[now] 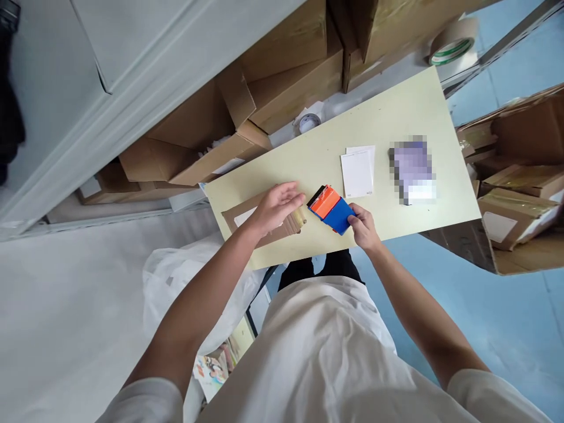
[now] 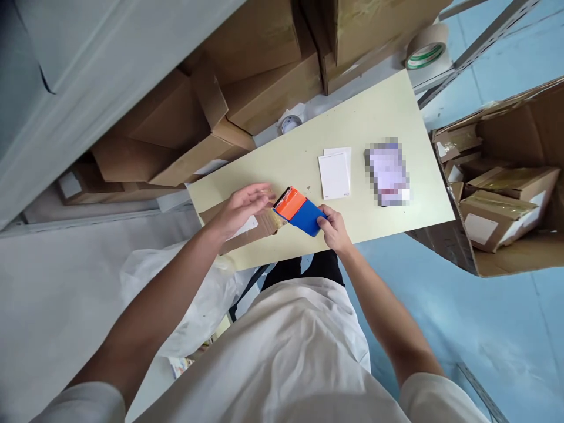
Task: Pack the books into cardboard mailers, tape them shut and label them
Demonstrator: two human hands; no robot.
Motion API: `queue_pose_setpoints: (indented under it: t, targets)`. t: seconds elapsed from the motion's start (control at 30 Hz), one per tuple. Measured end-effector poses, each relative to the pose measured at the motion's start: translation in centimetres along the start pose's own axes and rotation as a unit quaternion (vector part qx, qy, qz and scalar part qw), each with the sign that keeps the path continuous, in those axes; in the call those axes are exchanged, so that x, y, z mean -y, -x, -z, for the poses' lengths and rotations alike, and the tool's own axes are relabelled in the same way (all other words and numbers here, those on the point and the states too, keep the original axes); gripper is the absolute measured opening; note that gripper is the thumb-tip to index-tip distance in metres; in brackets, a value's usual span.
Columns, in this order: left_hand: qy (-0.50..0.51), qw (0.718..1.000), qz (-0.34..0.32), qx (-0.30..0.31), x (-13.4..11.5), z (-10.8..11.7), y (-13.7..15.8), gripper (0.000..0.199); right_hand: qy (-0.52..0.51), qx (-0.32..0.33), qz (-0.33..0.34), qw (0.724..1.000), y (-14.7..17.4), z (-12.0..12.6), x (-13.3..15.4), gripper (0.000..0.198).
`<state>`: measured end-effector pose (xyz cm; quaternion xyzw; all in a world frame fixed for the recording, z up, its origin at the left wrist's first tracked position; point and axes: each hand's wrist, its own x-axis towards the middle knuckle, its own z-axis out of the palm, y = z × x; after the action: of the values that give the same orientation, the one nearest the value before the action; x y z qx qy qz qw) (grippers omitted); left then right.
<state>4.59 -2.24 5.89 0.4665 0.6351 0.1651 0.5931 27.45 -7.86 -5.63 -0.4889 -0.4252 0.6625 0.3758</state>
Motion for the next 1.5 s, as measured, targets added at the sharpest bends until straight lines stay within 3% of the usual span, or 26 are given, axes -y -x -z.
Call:
queue_pose_setpoints:
  t: [0.07, 0.13, 0.33, 0.43, 0.5, 0.6, 0.7, 0.77, 0.83, 0.97, 1.07, 1.2, 1.27, 1.37, 1.5]
  targets:
    - [0.043, 0.996, 0.063, 0.044, -0.9, -0.4, -0.8, 0.058, -0.007, 0.003, 0.0, 1.0, 0.1, 0.1, -0.1, 0.043]
    - [0.042, 0.995, 0.08, 0.052, -1.2, -0.7, -1.5, 0.044, -0.006, -0.004, 0.004, 1.0, 0.3, 0.1, 0.0, 0.045]
    - [-0.142, 0.989, 0.013, 0.03, -1.3, -0.2, -4.0, 0.016, 0.006, -0.053, -0.005, 0.999, 0.7, -0.7, 1.2, 0.051]
    - [-0.249, 0.968, 0.012, 0.04, -1.9, 0.2, -5.8, 0.012, 0.012, -0.103, -0.075, 0.992, 0.2, -1.4, 2.0, 0.057]
    - [-0.287, 0.955, 0.046, 0.059, -2.3, 0.2, -6.9, 0.012, 0.005, -0.12, -0.134, 0.984, -0.2, -1.9, 2.2, 0.058]
    - [-0.328, 0.934, 0.114, 0.09, -2.5, -0.2, -8.1, 0.012, -0.011, -0.123, -0.197, 0.973, -0.2, -2.1, 2.0, 0.058]
    - [-0.403, 0.904, 0.121, 0.081, -2.0, -0.3, -9.2, 0.013, -0.035, -0.123, -0.247, 0.96, 1.3, -1.7, 0.5, 0.056]
    - [-0.47, 0.874, 0.103, 0.071, -1.5, -0.1, -10.1, 0.015, -0.063, -0.123, -0.274, 0.952, 2.9, -1.5, -1.1, 0.053]
    - [-0.553, 0.824, 0.091, 0.082, -1.0, -0.1, -11.0, 0.016, -0.099, -0.114, -0.3, 0.942, 4.3, -1.9, -2.6, 0.049]
    - [-0.711, 0.683, 0.078, 0.149, -0.2, -0.9, -12.0, 0.014, -0.152, -0.09, -0.335, 0.926, 5.7, -3.9, -4.6, 0.044]
    - [-0.779, 0.598, 0.076, 0.174, 0.1, -1.8, -11.6, 0.025, -0.15, -0.079, -0.351, 0.921, 5.4, -5.3, -5.1, 0.045]
    - [-0.825, 0.54, 0.048, 0.157, 0.8, -2.7, -10.5, 0.039, -0.154, -0.084, -0.355, 0.918, 5.0, -6.3, -5.6, 0.045]
    - [-0.828, 0.539, 0.027, 0.154, 1.5, -2.8, -10.3, 0.037, -0.166, -0.094, -0.341, 0.921, 4.8, -6.6, -5.9, 0.044]
    - [-0.81, 0.566, -0.01, 0.15, 2.5, -2.3, -10.1, 0.036, -0.18, -0.099, -0.317, 0.926, 4.7, -7.1, -6.2, 0.044]
    - [-0.779, 0.603, -0.087, 0.146, 2.6, -0.6, -8.9, 0.054, -0.182, -0.092, -0.312, 0.928, 4.7, -7.7, -6.3, 0.044]
